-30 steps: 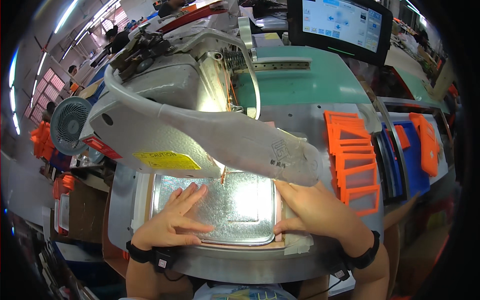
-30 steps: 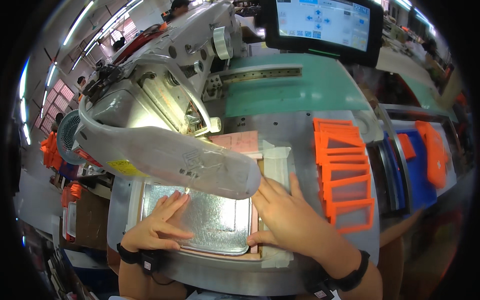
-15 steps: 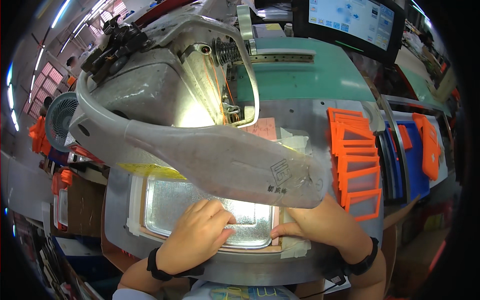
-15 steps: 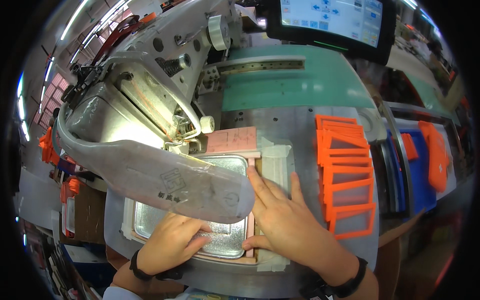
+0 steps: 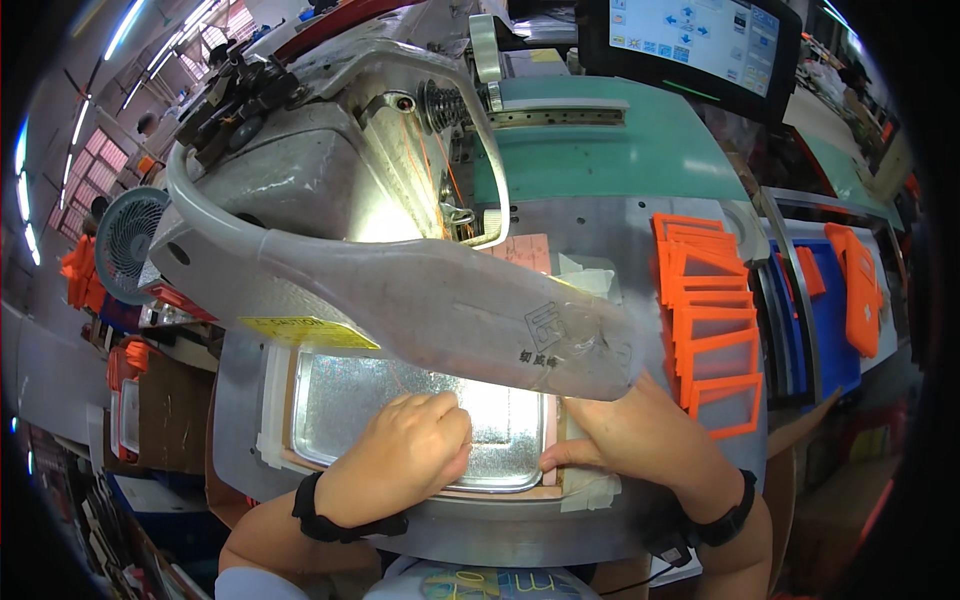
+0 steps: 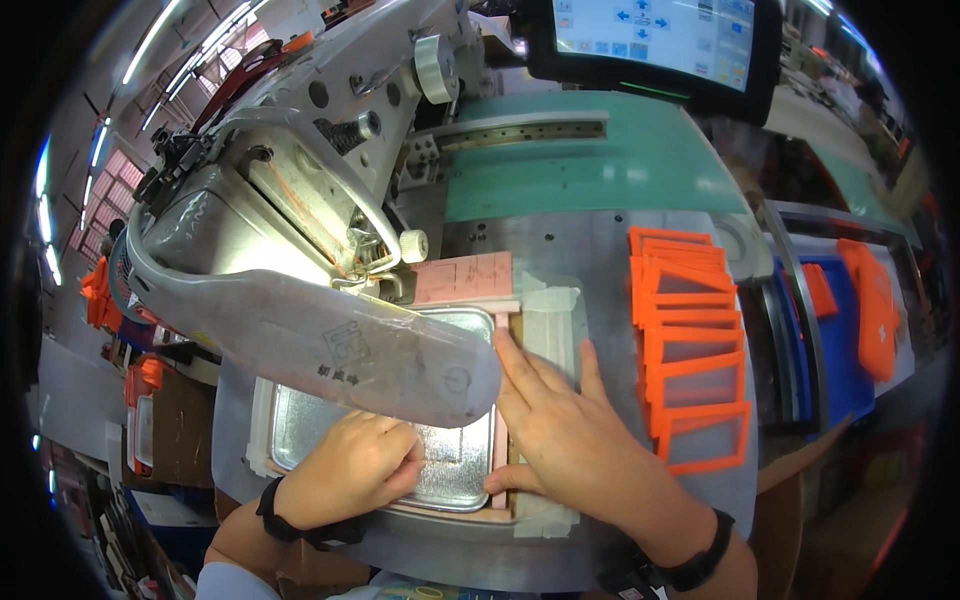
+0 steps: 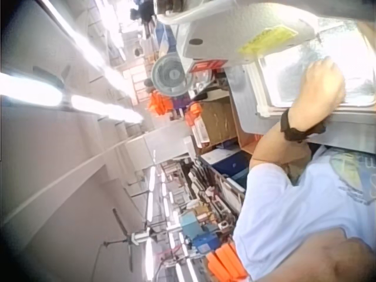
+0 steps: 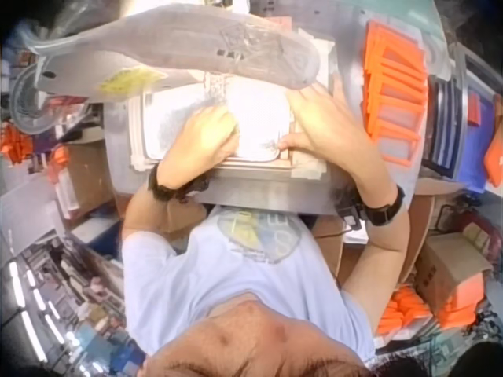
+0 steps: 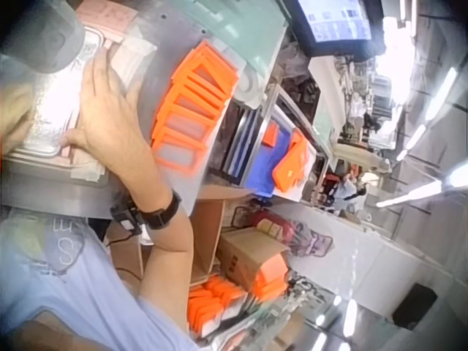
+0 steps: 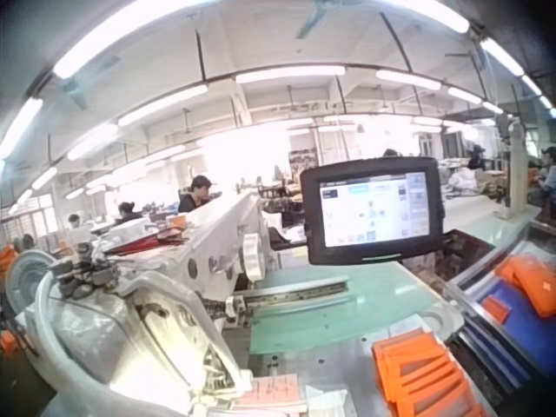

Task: Operate an industrial sewing machine to assemble orange leather/fabric components.

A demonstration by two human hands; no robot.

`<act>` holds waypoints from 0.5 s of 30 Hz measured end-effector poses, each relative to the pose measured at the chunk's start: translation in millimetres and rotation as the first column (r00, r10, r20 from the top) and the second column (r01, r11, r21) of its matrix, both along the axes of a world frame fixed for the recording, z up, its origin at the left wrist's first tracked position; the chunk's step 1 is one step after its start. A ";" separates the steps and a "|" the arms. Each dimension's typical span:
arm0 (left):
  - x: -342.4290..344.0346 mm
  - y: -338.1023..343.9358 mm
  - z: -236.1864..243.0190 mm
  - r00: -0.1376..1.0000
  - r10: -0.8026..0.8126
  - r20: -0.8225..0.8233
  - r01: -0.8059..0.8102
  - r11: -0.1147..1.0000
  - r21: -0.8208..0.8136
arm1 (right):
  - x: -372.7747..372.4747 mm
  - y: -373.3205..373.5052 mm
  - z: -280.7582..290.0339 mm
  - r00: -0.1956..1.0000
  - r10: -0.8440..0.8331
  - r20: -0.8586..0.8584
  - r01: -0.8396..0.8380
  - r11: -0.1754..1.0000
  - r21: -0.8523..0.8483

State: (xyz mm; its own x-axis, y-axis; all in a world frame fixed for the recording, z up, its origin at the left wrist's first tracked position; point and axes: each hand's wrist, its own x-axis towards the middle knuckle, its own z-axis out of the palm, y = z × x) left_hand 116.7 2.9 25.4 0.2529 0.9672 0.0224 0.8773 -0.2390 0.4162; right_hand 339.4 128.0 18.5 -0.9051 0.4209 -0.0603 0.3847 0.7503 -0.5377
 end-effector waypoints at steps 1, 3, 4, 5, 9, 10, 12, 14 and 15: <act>-1.0 1.0 -0.8 0.999 0.002 0.032 -0.001 1.000 -0.017 | -0.3 0.4 -0.7 1.000 0.004 -0.004 -0.004 1.000 0.010; -1.9 1.3 -0.5 0.997 0.010 0.076 -0.008 1.000 -0.022 | -1.0 1.1 -1.5 1.000 0.011 -0.011 -0.011 1.000 0.029; -2.2 1.3 -0.4 0.995 0.014 0.098 -0.011 1.000 -0.025 | -0.6 0.5 -0.9 1.000 0.007 -0.006 -0.007 0.999 0.047; -2.9 1.8 -0.5 0.995 0.009 0.099 -0.007 1.000 -0.024 | -0.3 -0.2 -0.1 1.000 0.004 -0.001 -0.003 0.998 0.066; -6.3 3.6 -4.0 0.993 -0.002 0.116 0.005 1.000 -0.027 | -0.5 -1.4 1.3 1.000 -0.004 0.000 0.004 0.996 0.090; -6.8 3.7 -4.5 0.992 -0.005 0.124 0.009 1.000 -0.028 | -0.5 -1.4 1.3 1.000 -0.005 0.004 0.005 0.996 0.090; -7.4 4.2 -3.7 0.985 0.011 0.170 -0.002 0.999 -0.054 | -0.9 -0.6 0.6 1.000 -0.006 0.010 0.005 0.996 0.089; -9.5 4.4 -2.0 0.976 0.028 0.215 -0.008 0.995 -0.097 | -1.2 0.0 0.7 1.000 -0.004 0.025 0.002 0.997 0.076; -12.1 4.1 0.0 0.971 0.036 0.237 -0.006 0.992 -0.128 | -1.3 0.1 0.9 1.000 -0.003 0.031 0.001 0.998 0.070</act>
State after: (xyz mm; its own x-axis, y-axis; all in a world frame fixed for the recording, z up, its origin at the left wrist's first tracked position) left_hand 104.6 7.0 25.3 0.2345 0.9712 -0.0420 0.7536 -0.1544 0.6389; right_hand 338.2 128.2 19.3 -0.9023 0.4270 -0.0587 0.4021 0.7848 -0.4716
